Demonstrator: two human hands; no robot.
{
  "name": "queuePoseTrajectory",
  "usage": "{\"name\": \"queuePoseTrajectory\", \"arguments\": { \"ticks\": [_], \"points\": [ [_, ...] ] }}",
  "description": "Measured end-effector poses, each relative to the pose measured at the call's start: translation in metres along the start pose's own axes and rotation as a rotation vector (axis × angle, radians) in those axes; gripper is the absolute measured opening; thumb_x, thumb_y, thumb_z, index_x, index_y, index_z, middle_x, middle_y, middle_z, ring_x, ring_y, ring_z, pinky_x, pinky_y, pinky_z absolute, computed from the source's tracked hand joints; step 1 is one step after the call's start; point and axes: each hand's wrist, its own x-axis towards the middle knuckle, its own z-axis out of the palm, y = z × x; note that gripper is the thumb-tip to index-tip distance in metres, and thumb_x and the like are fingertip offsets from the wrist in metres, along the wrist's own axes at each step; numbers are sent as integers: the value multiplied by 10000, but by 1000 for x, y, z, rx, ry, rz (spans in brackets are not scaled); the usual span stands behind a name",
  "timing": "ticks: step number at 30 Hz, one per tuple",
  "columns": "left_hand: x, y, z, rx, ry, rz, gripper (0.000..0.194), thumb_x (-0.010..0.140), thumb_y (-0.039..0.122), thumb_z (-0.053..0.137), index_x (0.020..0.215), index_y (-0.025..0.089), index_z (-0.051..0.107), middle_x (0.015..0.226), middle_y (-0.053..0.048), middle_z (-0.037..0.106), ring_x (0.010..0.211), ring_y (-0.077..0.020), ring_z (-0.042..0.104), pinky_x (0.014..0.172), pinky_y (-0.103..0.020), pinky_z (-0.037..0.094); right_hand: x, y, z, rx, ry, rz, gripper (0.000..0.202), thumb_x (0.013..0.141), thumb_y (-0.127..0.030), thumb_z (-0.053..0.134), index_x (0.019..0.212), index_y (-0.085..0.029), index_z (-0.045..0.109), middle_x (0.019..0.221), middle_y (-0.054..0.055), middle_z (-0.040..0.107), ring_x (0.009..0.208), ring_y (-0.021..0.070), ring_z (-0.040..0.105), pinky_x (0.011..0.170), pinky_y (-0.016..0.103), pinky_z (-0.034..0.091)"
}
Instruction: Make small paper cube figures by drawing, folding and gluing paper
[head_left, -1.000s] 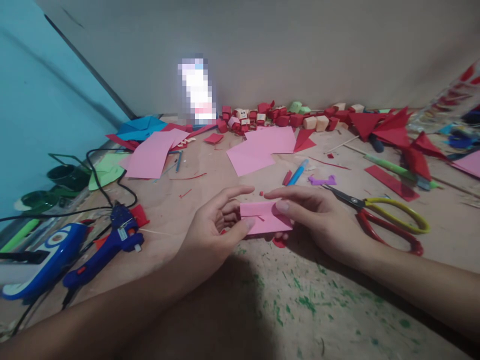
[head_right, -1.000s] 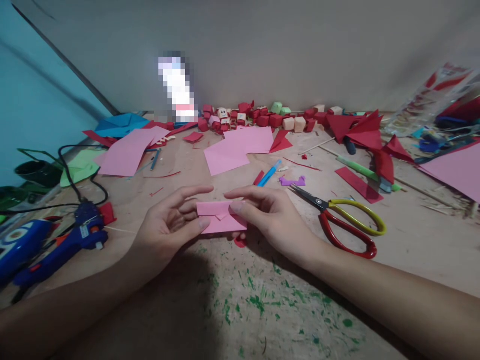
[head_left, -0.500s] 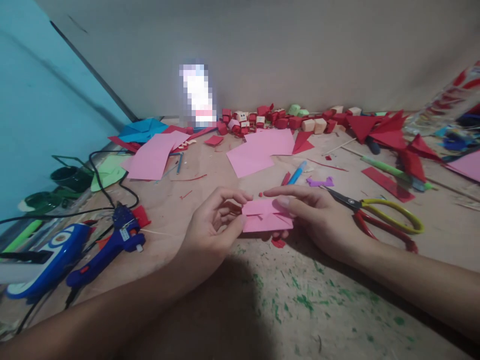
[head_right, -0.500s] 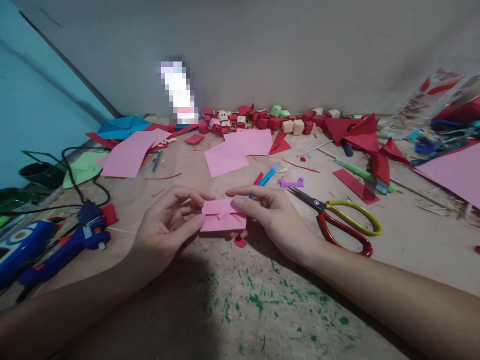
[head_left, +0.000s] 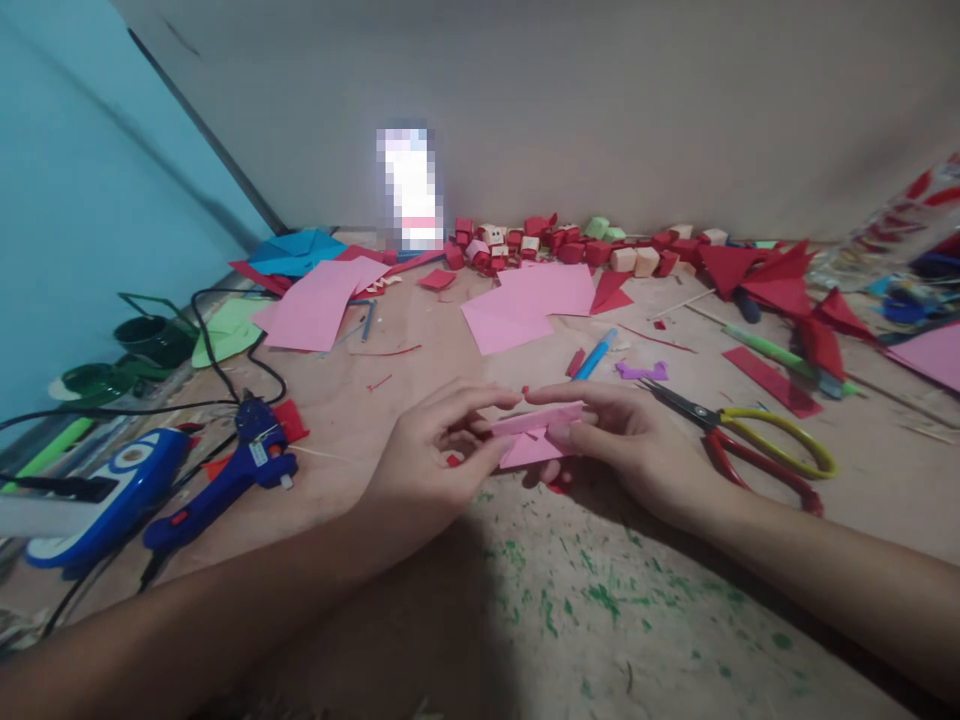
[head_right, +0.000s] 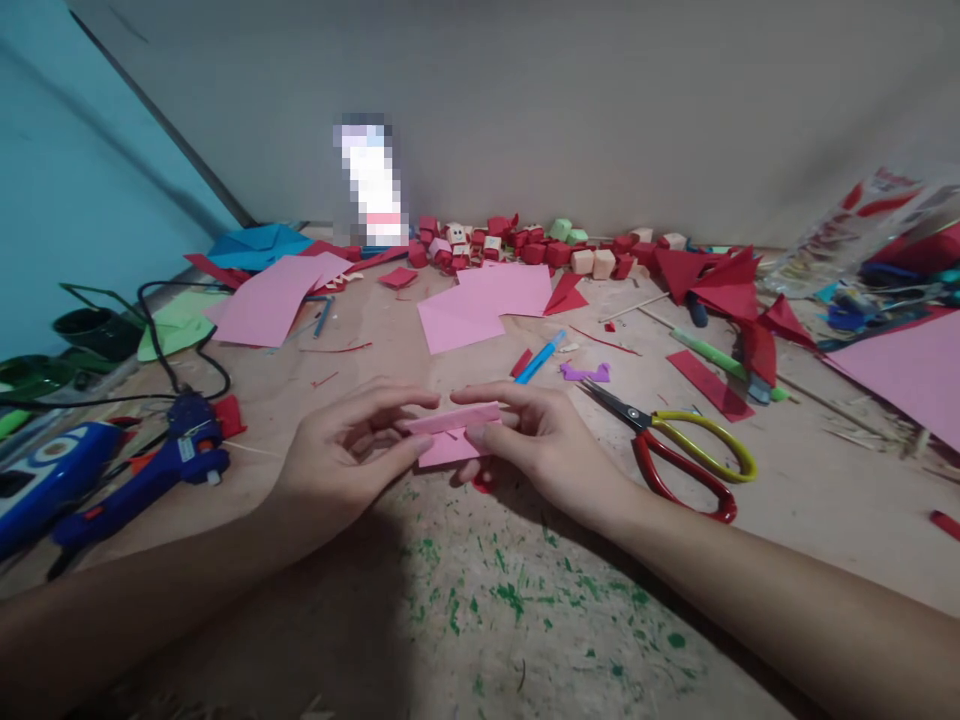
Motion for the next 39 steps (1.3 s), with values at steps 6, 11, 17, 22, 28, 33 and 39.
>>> {"name": "queuePoseTrajectory", "arguments": {
  "ticks": [6, 11, 17, 22, 28, 33, 39],
  "points": [
    [4, -1, -2, -5, 26, -57, 309, 806, 240, 778, 1109, 180, 760, 988, -63, 765, 775, -155, 688, 675, -227, 562, 0, 2, -1, 42, -12, 7, 418, 850, -262, 779, 1223, -128, 647, 703, 64, 777, 593, 143, 705, 599, 243, 541],
    [7, -4, -5, -43, 48, -10, 160, 879, 223, 704, 1020, 180, 767, 932, -34, 772, 816, -138, 707, 724, -198, 564, -1, 0, -2, 48, -78, 5, 409, 838, -254, 789, 1214, -137, 678, 796, 65, 780, 663, 154, 720, 630, 257, 537],
    [7, -4, -4, -66, 35, 15, 104, 873, 194, 696, 903, 152, 787, 904, -43, 786, 829, -149, 727, 748, -208, 581, -1, -1, 1, -5, -62, -25, 255, 861, -337, 765, 1026, -143, 757, 719, 45, 742, 638, 149, 690, 611, 244, 518],
    [4, 4, -3, -121, -105, -19, 216, 758, 245, 832, 951, 152, 800, 942, -58, 783, 759, -156, 717, 636, -209, 580, -2, 5, 1, -36, -14, -23, 278, 884, -437, 729, 901, -167, 794, 708, 42, 726, 623, 134, 662, 609, 236, 517],
    [1, 5, -2, 58, -40, 55, 382, 766, 223, 807, 1135, 136, 761, 1026, -86, 789, 777, -164, 723, 669, -224, 593, -1, 4, 3, -80, 30, -39, 380, 893, -529, 688, 786, -179, 789, 634, 28, 675, 567, 128, 602, 551, 240, 484],
    [1, -1, -3, -1, -41, 54, 205, 913, 232, 654, 1029, 131, 791, 975, -71, 800, 795, -149, 733, 721, -210, 596, -1, 6, 1, -93, 60, -47, 289, 881, -437, 734, 727, -195, 762, 662, 15, 648, 575, 118, 552, 533, 241, 446],
    [7, -8, -3, -289, -41, -154, 225, 908, 295, 684, 1052, 157, 787, 762, -22, 754, 602, -111, 682, 551, -181, 563, -3, 6, -4, 192, -82, -151, 498, 859, -380, 754, 1338, -336, 627, 832, 25, 717, 685, 206, 697, 644, 355, 553]
  ]
}}
